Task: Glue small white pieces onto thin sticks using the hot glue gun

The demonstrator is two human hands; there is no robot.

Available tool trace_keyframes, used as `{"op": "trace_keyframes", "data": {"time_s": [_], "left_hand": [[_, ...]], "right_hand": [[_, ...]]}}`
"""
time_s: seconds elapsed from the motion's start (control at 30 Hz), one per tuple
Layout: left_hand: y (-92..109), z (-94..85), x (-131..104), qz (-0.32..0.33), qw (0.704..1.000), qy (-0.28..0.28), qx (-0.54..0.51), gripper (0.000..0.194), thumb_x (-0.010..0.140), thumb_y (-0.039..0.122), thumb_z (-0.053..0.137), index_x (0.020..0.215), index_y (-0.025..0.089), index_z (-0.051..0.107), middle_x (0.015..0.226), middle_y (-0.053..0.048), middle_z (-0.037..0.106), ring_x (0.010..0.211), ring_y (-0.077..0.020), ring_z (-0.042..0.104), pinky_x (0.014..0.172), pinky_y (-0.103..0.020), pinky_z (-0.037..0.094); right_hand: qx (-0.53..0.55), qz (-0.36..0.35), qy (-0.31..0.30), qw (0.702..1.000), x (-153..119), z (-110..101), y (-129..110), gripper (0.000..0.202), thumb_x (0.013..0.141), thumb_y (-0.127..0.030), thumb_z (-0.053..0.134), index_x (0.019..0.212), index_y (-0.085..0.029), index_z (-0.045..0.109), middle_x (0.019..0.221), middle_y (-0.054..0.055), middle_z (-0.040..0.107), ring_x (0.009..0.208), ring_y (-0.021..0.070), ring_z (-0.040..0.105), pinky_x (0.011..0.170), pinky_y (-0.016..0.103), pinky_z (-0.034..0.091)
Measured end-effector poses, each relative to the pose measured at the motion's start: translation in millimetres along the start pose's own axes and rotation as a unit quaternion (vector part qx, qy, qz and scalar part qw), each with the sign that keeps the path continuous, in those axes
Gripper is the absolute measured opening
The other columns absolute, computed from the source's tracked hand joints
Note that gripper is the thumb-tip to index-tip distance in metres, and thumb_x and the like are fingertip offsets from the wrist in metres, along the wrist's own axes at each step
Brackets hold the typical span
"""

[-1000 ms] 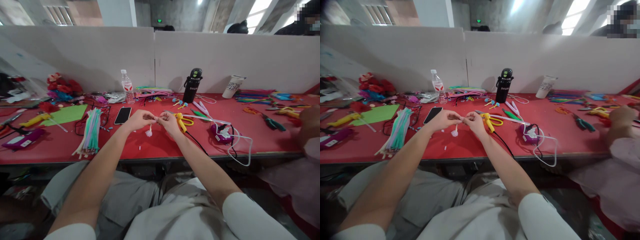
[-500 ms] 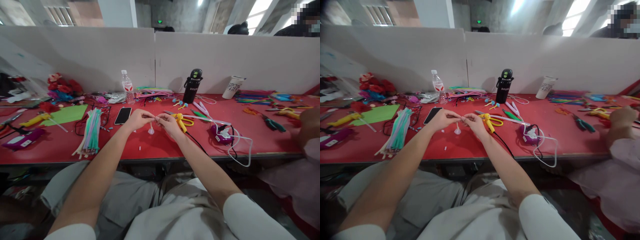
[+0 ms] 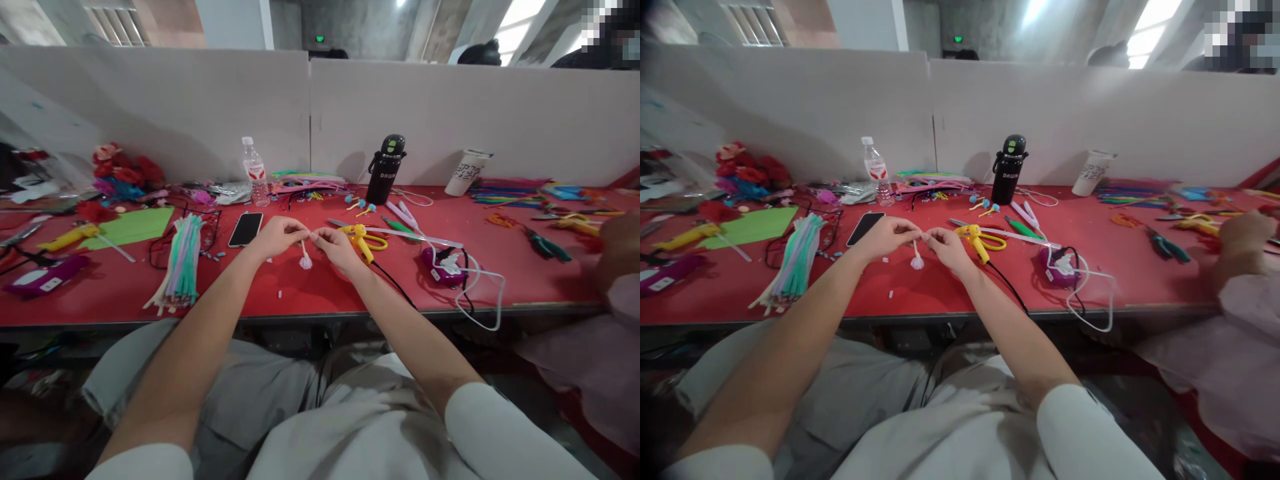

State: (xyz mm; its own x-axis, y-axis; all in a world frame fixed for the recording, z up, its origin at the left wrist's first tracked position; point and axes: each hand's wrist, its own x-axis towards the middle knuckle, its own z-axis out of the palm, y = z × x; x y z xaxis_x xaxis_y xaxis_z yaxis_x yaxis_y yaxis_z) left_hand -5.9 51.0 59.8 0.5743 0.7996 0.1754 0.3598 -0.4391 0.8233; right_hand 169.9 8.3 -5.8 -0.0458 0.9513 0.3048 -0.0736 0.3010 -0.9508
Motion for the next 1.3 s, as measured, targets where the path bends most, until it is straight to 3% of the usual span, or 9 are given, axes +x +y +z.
{"op": "trace_keyframes", "data": {"time_s": [0.33,0.47,0.7,1.0,1.17,1.3], "left_hand": [[-0.4,0.5,-0.8,-0.003,0.999,-0.007,-0.047,0.030,0.068,0.041,0.079,0.079,0.014,0.071,0.073,-0.005,0.072,0.070,-0.0163,0.067,0.073,-0.031,0.056],[-3.6,-6.8,-0.5,0.026,0.998,0.044,-0.038,0.030,0.071,0.041,0.078,0.088,0.015,0.075,0.086,-0.008,0.075,0.080,-0.0185,0.070,0.079,-0.031,0.056],[0.3,-13.4,-2.4,0.049,0.978,0.198,-0.033,0.030,0.073,0.039,0.077,0.092,0.016,0.077,0.091,-0.009,0.076,0.085,-0.0221,0.071,0.082,-0.034,0.057],[-0.9,-10.1,-0.9,0.026,0.976,0.214,-0.026,0.026,0.074,0.036,0.076,0.091,0.017,0.077,0.086,-0.008,0.076,0.080,-0.0212,0.071,0.077,-0.033,0.058],[2.8,-8.8,-1.4,0.027,0.971,0.237,-0.022,0.022,0.076,0.033,0.075,0.090,0.016,0.077,0.087,-0.008,0.076,0.085,-0.0233,0.072,0.085,-0.038,0.057],[2.0,-6.0,0.3,0.021,0.968,0.244,-0.045,0.023,0.075,0.033,0.075,0.090,0.016,0.077,0.087,-0.009,0.076,0.084,-0.0234,0.072,0.080,-0.037,0.059]], "right_hand": [[0.008,-0.003,-0.042,0.999,-2.5,0.5,-4.3,0.037,0.078,-0.056,0.068,0.080,-0.020,0.060,0.067,-0.002,0.054,0.061,0.0110,0.046,0.061,0.025,0.038],[0.007,0.015,0.004,1.000,-1.7,0.3,-3.1,0.036,0.078,-0.055,0.067,0.079,-0.020,0.061,0.064,-0.002,0.053,0.058,0.0106,0.045,0.058,0.025,0.037],[-0.001,0.036,0.040,0.999,-2.9,0.8,-0.2,0.035,0.075,-0.052,0.070,0.072,-0.019,0.061,0.061,-0.002,0.054,0.056,0.0101,0.046,0.056,0.025,0.036],[0.021,0.061,0.058,0.996,-0.9,0.8,8.1,0.027,0.072,-0.044,0.072,0.074,-0.017,0.068,0.063,-0.001,0.057,0.057,0.0108,0.050,0.056,0.025,0.039],[0.015,0.056,0.031,0.998,-2.4,1.9,5.8,0.033,0.072,-0.051,0.072,0.073,-0.018,0.065,0.062,-0.001,0.056,0.056,0.0105,0.049,0.056,0.025,0.039],[0.012,0.049,0.019,0.999,-3.2,3.5,3.0,0.038,0.074,-0.054,0.071,0.067,-0.019,0.061,0.060,-0.002,0.053,0.055,0.0104,0.047,0.056,0.026,0.038]]}}
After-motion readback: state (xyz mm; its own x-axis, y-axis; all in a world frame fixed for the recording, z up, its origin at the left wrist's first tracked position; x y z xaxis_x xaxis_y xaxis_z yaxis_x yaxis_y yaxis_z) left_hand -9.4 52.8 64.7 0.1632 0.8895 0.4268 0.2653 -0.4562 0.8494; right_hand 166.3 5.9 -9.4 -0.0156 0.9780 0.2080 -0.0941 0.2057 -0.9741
